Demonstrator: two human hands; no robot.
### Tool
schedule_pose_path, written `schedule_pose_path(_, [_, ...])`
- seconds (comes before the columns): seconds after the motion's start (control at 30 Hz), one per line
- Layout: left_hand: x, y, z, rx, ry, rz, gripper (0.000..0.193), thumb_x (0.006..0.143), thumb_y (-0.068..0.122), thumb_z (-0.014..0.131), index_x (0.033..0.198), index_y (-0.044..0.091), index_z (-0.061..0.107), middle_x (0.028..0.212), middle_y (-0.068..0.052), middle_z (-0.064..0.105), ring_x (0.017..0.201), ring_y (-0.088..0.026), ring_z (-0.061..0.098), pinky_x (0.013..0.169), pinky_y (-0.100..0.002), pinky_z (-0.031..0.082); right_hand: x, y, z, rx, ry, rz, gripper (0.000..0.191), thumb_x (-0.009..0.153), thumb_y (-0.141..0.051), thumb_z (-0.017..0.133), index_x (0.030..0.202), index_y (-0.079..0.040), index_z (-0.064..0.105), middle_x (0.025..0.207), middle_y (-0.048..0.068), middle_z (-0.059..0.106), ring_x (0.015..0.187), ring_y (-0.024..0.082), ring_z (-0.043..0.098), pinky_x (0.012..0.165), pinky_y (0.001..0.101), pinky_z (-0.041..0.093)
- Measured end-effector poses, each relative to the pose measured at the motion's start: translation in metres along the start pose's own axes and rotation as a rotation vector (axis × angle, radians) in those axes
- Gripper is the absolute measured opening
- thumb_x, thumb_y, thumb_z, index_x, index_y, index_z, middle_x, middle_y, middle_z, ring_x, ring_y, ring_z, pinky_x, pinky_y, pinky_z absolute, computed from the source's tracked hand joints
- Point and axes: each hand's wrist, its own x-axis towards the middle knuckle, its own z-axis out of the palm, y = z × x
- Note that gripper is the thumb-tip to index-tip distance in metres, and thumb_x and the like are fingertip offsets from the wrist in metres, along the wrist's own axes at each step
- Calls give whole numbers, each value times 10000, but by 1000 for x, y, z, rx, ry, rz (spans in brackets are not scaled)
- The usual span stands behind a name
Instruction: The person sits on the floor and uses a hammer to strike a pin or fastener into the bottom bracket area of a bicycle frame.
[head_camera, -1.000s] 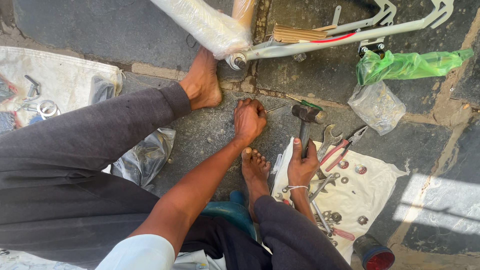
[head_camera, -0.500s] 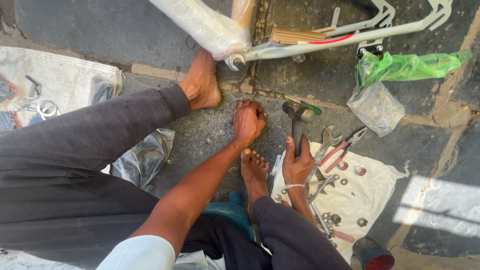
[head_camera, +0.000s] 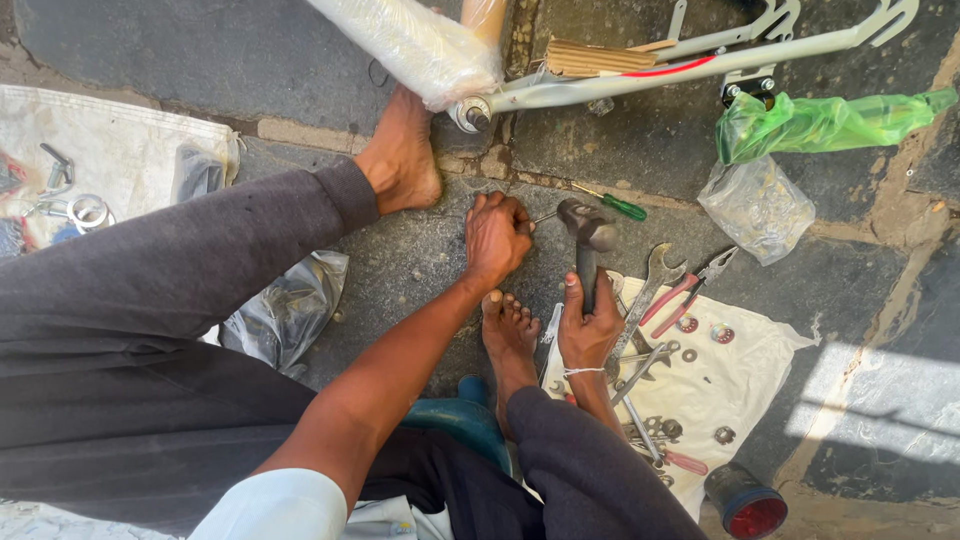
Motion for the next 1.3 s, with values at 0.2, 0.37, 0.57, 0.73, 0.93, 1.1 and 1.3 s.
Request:
schedule_pose_path(0.2, [0,-3,1,31,-9,5,91,784,161,764,780,87,712,906,-77,658,972,-275,560,883,-438,409,5,10,1,-100,-100,-4,389,1022,-374,648,1217,-42,694,772,135,712,635,196,681,544,367,505])
schedule_pose_path(0.37, [-1,4,-5,44,-42,-2,99,789,161,762,795,78,710,934,-83,653,985,-268,547,890,-444,401,5,21,-1,-139,-116,4,389,1024,-384,643,1183,-33,700,739,138,693,611,209,658,542,381,488])
schedule_pose_path(0.57, [-3,0,-24,-47,-150,86,221,740,111,728,952,57,696,1012,-94,634,1017,-278,528,943,-415,429,-8,45,11,155,-40,247,384,1033,-389,657,1055,-5,657,663,32,602,543,128,547,482,311,414])
schedule_pose_path(0.73, [-4,-16,-27,-86,-228,119,303,721,94,701,1021,61,680,1004,-76,622,1024,-259,542,972,-403,440,-34,66,11,571,21,559,353,1012,-365,631,885,-50,538,615,-19,508,454,63,461,377,243,353])
schedule_pose_path(0.93, [-8,-19,-17,-8,-236,100,306,714,152,767,1002,70,702,1044,-80,610,1060,-264,516,1001,-418,411,-60,67,2,529,82,595,303,1008,-333,632,883,-64,572,616,-11,507,459,64,449,387,241,336])
schedule_pose_path(1.1, [-7,-18,-16,13,-275,52,324,749,253,808,1003,73,714,1055,-69,605,1064,-249,505,1012,-419,402,-60,63,4,474,44,591,353,1016,-338,651,860,-33,567,609,1,524,458,70,460,389,245,348])
schedule_pose_path(1.3, [-5,-9,-10,77,-241,20,350,776,341,817,961,64,708,1031,-75,605,1060,-243,497,990,-423,391,-56,59,6,419,44,487,351,1011,-353,654,939,-10,635,618,-12,529,493,57,447,432,244,346])
